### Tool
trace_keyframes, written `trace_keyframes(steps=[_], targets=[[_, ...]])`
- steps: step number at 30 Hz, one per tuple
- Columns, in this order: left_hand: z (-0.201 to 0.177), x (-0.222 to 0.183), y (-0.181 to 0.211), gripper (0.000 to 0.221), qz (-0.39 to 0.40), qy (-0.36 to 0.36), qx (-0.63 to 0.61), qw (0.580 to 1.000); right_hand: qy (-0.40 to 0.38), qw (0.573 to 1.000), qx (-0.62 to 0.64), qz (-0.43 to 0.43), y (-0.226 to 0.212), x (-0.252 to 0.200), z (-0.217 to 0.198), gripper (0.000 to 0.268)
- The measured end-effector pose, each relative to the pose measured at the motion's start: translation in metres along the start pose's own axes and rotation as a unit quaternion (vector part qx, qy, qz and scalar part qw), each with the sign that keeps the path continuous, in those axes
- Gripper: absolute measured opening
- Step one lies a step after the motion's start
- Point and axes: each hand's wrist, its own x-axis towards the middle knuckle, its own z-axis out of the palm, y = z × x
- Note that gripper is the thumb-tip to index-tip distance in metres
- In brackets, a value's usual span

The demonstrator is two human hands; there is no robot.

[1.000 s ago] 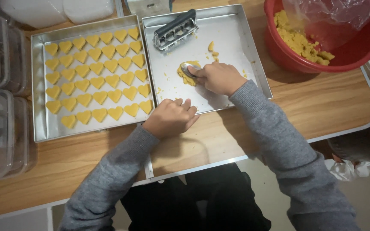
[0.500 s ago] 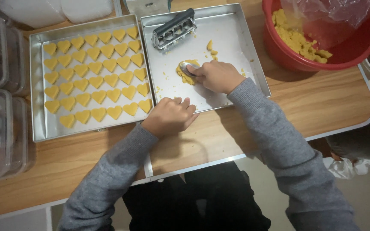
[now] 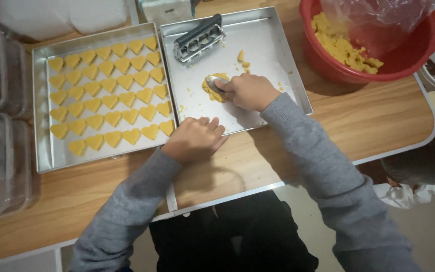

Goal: Using a spoon to fill a heart-shaped cookie cutter with dough and placing the formed cookies onto a baking tray.

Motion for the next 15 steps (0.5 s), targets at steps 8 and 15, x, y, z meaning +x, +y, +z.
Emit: trace_keyframes(steps=[8, 15], targets=[[-0.012, 0.004, 0.0, 0.029, 0.017, 0.002, -0.002, 1.0, 0.008, 1.0, 0.006, -0.007, 0.005, 0.006, 0.005, 0.034], [-0.021, 0.011, 0.002, 0.032, 0.011, -0.01, -0.008, 1.0, 0.003, 1.0, 0.013, -0.004, 0.004, 0.005, 0.002, 0.035]])
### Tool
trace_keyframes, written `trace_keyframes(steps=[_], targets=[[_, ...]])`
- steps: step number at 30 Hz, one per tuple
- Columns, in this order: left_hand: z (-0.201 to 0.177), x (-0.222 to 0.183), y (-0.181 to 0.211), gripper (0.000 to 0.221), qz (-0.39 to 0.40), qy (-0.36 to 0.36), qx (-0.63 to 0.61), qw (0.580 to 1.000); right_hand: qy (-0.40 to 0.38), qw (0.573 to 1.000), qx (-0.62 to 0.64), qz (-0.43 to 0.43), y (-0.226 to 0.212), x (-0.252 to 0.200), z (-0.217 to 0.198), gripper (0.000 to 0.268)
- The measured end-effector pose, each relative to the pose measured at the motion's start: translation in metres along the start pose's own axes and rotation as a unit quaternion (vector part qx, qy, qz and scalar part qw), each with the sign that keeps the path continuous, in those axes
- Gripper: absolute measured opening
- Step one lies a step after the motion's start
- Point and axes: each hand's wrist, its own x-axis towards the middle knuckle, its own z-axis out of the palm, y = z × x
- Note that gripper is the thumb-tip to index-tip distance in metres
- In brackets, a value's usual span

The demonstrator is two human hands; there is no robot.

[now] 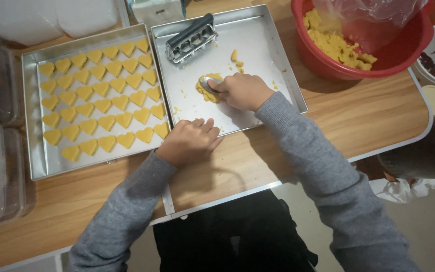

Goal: Using a spoon to fill a heart-shaped cookie cutter with dough and placing the formed cookies onto a baking tray.

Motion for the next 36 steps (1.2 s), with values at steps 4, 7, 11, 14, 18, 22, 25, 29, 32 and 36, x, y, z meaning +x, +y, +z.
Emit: trace_keyframes(steps=[4, 7, 11, 14, 18, 22, 25, 29, 32, 36], targets=[[-0.001, -0.001, 0.0, 0.031, 0.006, 0.001, 0.004, 1.0, -0.004, 1.0, 0.003, -0.003, 0.0, -0.001, 0.0, 0.035], [-0.003, -0.001, 0.0, 0.032, 0.006, -0.006, 0.004, 1.0, 0.005, 1.0, 0.005, -0.017, 0.002, 0.001, 0.002, 0.035], [-0.003, 0.0, 0.001, 0.033, 0.009, -0.006, 0.016, 1.0, -0.003, 1.0, 0.007, -0.004, 0.002, 0.0, 0.0, 0.035], [-0.006, 0.003, 0.002, 0.034, 0.001, -0.006, 0.019, 1.0, 0.003, 1.0, 0.006, -0.007, 0.005, 0.003, 0.002, 0.034], [-0.008, 0.003, 0.002, 0.035, -0.001, -0.008, 0.022, 1.0, 0.01, 1.0, -0.012, -0.01, 0.014, 0.013, 0.015, 0.033], [-0.006, 0.002, 0.003, 0.036, 0.001, -0.01, 0.019, 1.0, 0.009, 1.0, 0.0, -0.008, 0.008, 0.005, 0.008, 0.033], [-0.004, 0.001, 0.003, 0.034, -0.014, -0.019, 0.018, 1.0, 0.01, 1.0, -0.004, -0.009, 0.007, 0.004, 0.006, 0.033], [-0.009, 0.004, 0.002, 0.033, -0.007, -0.027, 0.015, 1.0, 0.012, 1.0, 0.004, -0.012, 0.005, 0.002, 0.005, 0.034], [-0.004, 0.001, 0.001, 0.033, -0.011, -0.033, 0.005, 0.999, 0.016, 1.0, 0.003, -0.011, 0.006, 0.004, 0.008, 0.034], [-0.007, 0.003, 0.0, 0.033, -0.013, -0.036, 0.0, 0.999, 0.007, 1.0, 0.007, -0.011, 0.005, 0.003, 0.005, 0.034]])
